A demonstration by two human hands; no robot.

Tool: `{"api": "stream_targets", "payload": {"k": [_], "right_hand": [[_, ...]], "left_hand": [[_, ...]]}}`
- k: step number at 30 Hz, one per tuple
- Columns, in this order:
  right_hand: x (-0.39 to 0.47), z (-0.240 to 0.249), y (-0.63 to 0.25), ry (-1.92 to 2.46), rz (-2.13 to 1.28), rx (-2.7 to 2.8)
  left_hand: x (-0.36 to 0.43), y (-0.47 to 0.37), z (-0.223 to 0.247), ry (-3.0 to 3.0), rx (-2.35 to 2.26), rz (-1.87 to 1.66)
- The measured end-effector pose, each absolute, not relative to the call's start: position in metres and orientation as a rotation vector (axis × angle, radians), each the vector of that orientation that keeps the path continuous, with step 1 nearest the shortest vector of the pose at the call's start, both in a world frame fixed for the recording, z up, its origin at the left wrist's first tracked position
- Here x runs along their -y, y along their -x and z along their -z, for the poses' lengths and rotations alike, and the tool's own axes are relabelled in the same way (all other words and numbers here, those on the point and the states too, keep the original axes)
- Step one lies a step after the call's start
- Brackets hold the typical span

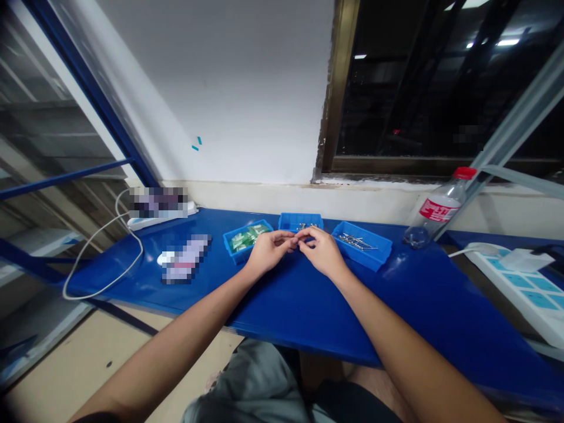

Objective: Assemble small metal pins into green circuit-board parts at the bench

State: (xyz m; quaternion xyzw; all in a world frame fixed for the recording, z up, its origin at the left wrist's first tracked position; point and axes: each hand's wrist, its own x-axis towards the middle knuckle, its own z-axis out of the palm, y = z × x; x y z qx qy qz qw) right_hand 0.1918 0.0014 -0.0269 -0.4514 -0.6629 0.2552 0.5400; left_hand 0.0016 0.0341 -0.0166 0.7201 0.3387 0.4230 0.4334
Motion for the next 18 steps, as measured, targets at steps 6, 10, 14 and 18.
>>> {"api": "stream_targets", "payload": {"k": [6,10,14,18], "right_hand": [[-0.0036,0.0298,-0.1911,1.112,-0.711,1.462],[-0.0045,0.0305,-0.1899,1.087,-0.766,1.419],[-0.0055,0.0322,-0.1895,1.074,-0.782,1.402],[-0.0060,0.0330,-0.1896,1.068,-0.772,1.417]], "left_hand": [[-0.0375,-0.0014,0.0176,-1.924,-0.898,-1.084],[-0.0391,-0.0018,0.0176,-1.903,-0.895,-1.125],[-0.0407,-0.0025,0.0200,-1.830,-0.809,-1.165],[-0.0419,-0.0030,0.0221,-1.782,-0.762,-1.176]]}}
